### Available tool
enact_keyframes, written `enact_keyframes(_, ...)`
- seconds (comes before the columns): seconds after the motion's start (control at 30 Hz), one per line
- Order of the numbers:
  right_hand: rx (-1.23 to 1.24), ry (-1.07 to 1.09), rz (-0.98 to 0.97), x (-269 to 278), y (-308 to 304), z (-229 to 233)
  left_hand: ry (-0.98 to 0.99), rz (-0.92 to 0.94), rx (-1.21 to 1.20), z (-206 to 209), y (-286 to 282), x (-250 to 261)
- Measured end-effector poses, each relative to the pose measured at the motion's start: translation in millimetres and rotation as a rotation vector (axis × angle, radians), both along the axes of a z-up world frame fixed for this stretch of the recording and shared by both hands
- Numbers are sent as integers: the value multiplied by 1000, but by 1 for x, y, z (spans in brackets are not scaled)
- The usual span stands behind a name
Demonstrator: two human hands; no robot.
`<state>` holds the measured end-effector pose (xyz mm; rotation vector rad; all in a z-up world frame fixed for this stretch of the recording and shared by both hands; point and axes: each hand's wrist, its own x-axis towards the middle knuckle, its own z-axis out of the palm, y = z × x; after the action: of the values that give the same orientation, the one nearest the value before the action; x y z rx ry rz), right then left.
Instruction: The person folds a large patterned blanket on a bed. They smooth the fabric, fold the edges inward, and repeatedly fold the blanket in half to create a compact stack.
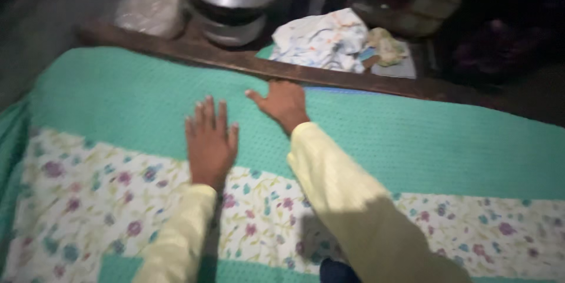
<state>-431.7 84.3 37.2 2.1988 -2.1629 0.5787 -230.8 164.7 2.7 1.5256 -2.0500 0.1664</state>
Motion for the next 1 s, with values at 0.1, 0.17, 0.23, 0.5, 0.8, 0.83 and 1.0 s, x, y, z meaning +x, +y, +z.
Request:
enact_keyframes(0.1, 1, 19, 22, 3, 1, -10, 2, 64, 50, -13, 58, 14)
enact_keyframes(0.17, -126, 88, 51, 4, 7, -14, 37, 126, 118, -18, 96, 24)
enact_keyframes(0.23, 55, 45, 25, 5, 10, -13, 56, 124, 105, -20, 127, 36)
enact_keyframes(0.5, -180, -104, 354, 95, 144, -44, 170, 129, 83, -14, 208, 91)
enact_keyframes(0.8, -50, -178, 757, 257, 295, -53, 159, 359, 97, 4, 287, 253)
enact_keyframes(0.83, -84, -153, 731, 260, 299, -50, 242, 490, 36, 8, 301, 274)
enact_keyframes(1.0, -74, -155, 702, 264, 303, -46, 167, 822, -102, 34, 333, 356)
